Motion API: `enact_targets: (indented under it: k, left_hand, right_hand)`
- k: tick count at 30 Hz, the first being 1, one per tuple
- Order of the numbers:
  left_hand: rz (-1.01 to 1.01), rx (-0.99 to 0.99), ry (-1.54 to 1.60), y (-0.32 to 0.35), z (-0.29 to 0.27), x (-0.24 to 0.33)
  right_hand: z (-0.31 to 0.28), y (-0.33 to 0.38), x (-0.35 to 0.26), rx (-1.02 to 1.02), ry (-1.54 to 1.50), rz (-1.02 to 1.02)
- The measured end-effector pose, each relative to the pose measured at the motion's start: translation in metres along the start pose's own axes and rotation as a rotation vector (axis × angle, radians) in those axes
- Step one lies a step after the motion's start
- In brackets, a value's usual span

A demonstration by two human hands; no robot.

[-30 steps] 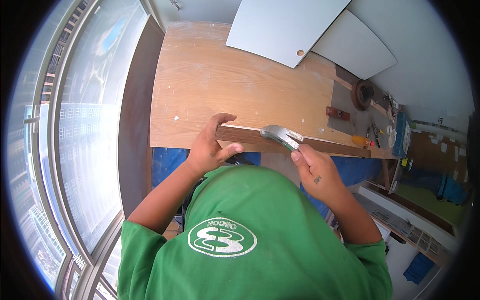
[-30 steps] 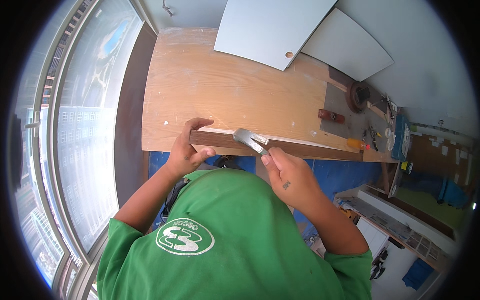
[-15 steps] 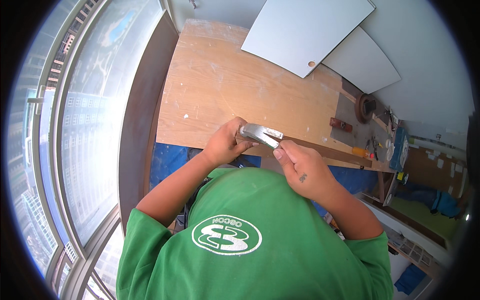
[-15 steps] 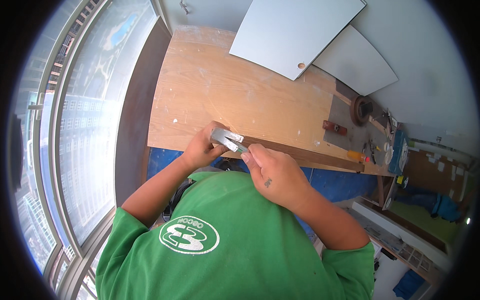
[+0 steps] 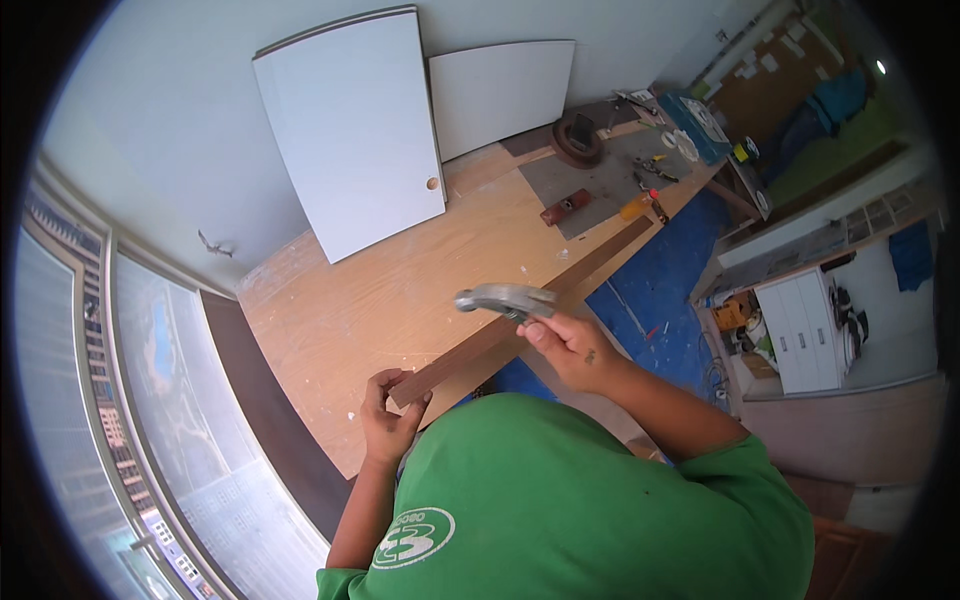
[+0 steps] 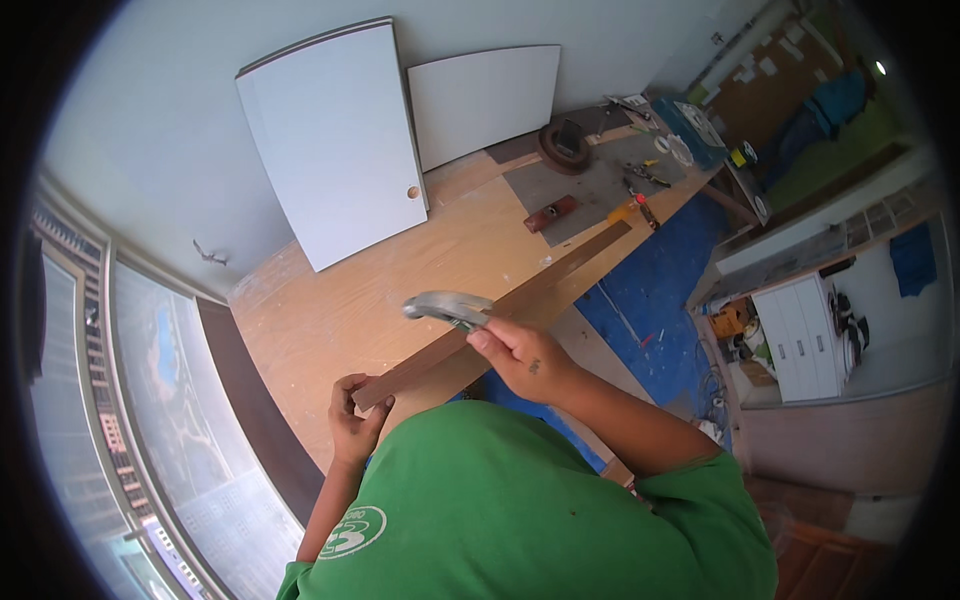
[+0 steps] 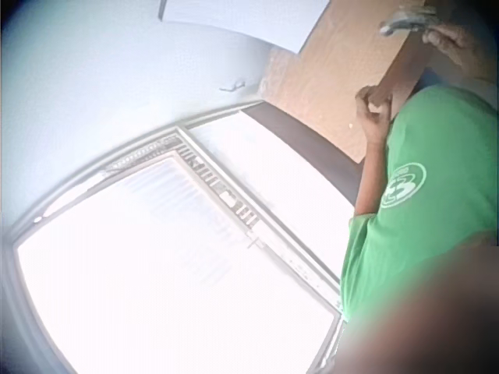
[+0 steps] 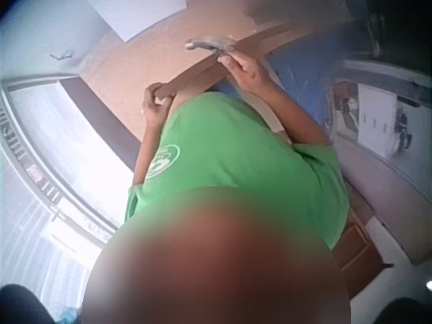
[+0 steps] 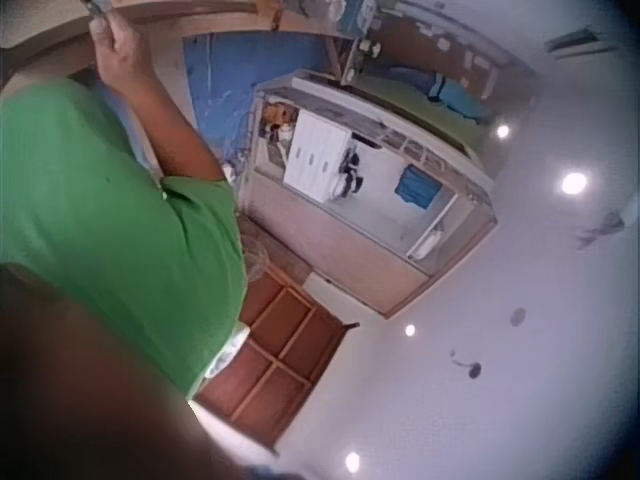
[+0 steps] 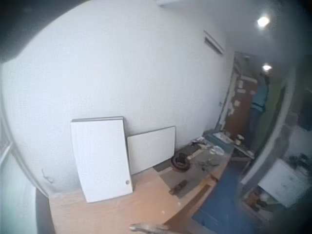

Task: The person assembles cabinet components on a workbench, using a hammer to tap a trim strip onto a white panel and a utility knife to trim excess material. They handle white panels and wooden trim pieces, aligning and securing them together.

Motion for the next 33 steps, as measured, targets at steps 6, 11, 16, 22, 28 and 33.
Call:
enact_targets:
  k: [6, 11, 16, 22, 28, 33]
  left_hand:
    - [0.214, -0.287, -0.279, -0.025, -0.013, 0.043]
    - [0.376, -0.547, -0.614, -0.046, 0.018, 0.091]
    - [0.417, -0.661, -0.882, -0.068, 0.090, 0.125]
    - [0.160, -0.509, -0.804, -0.114, 0.199, 0.135]
    - [0.012, -0.379, -1.003, -0.129, 0.249, 0.137]
    - [0.022, -0.392, -1.099, -0.126, 0.261, 0.140]
  right_hand:
    - [-0.107, 0.119, 0.119, 0.786, -0.356, 0.260]
    - [-0.126, 0.217, 0.257, 1.067, -0.712, 0.628]
    - [-0.120, 0.259, 0.393, 1.110, -0.975, 1.030]
    - [-0.221, 0.139, 0.472, 0.790, -1.185, 0.787]
    - [-0.306, 0.056, 0.531, 0.516, -0.596, 1.000]
    - [-0.316, -0.014, 0.590, 0.585, -0.668, 0.936]
Point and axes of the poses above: each hand's wrist, its own y-axis away from the middle knuckle, its own z-axis out of the palm, x = y × z, the point moved 10 cm from there along -y, towards the middle knuckle, and after that the axes turned 10 degrees about -y, right-handed, at the moved point
